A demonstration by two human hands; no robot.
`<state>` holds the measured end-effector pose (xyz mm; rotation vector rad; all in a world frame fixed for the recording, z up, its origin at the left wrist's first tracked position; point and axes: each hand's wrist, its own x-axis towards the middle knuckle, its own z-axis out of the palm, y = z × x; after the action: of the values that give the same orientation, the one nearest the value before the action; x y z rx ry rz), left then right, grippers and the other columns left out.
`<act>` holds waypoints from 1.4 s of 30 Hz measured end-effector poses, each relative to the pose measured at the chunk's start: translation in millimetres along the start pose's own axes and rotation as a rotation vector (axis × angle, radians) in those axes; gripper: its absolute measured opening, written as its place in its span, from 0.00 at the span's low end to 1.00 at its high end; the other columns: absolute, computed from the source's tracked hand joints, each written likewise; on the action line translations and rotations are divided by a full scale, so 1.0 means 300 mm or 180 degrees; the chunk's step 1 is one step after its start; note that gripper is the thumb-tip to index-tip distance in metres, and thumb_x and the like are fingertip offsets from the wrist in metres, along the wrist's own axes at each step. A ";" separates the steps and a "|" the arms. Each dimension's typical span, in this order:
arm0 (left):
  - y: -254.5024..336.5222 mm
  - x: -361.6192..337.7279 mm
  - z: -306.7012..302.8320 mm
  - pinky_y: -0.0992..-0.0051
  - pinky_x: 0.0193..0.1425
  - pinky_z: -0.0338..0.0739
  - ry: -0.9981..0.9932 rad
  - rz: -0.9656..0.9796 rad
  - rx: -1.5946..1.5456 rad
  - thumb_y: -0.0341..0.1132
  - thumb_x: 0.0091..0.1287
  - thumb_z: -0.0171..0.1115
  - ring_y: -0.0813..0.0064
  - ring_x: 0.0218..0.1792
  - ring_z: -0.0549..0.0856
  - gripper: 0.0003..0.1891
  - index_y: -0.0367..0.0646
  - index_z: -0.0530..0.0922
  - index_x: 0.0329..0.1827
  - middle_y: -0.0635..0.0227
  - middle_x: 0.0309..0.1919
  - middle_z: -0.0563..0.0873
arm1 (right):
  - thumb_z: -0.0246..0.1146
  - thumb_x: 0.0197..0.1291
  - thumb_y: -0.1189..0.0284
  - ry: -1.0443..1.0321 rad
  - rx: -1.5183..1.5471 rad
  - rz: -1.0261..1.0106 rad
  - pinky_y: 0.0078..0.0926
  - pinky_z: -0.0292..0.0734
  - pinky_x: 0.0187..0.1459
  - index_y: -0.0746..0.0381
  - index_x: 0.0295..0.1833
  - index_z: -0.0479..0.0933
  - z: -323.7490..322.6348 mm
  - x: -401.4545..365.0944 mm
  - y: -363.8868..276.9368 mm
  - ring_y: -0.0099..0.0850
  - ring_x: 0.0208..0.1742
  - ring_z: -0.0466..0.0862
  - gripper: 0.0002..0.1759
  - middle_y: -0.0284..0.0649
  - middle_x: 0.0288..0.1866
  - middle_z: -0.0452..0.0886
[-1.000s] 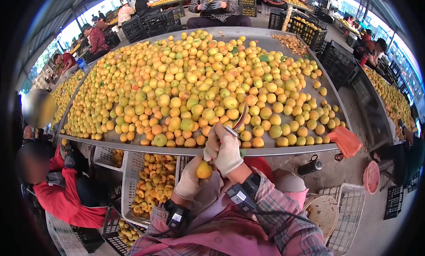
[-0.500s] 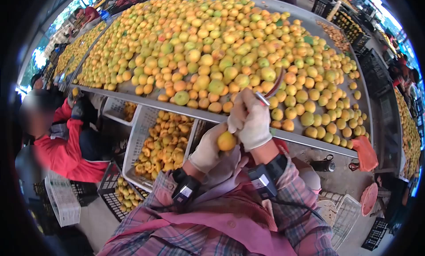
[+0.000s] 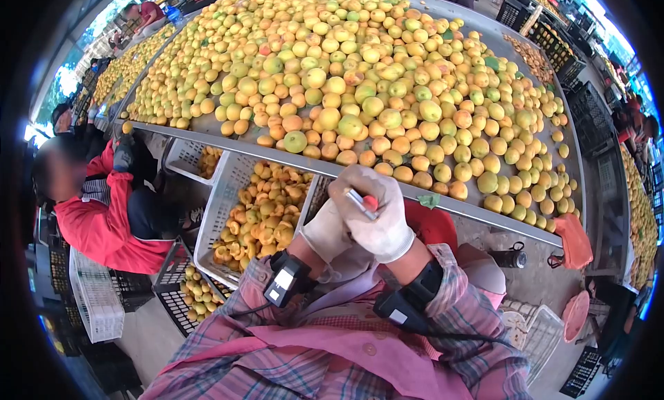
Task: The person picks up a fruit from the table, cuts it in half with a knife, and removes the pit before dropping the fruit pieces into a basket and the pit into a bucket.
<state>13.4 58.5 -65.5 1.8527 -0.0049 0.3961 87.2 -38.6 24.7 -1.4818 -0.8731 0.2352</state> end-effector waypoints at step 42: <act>0.175 0.081 -0.009 0.63 0.39 0.81 -0.0556 0.0932 0.1852 0.49 0.48 0.77 0.54 0.38 0.86 0.34 0.42 0.75 0.55 0.57 0.40 0.83 | 0.58 0.69 0.52 -0.0063 0.1786 0.2572 0.16 0.69 0.18 0.61 0.56 0.73 -0.169 -0.223 0.046 0.20 0.18 0.75 0.24 0.33 0.30 0.79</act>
<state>25.0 49.2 -9.7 2.4690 -0.3121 0.4690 78.5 -117.9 -4.9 -1.2198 -0.1421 1.0051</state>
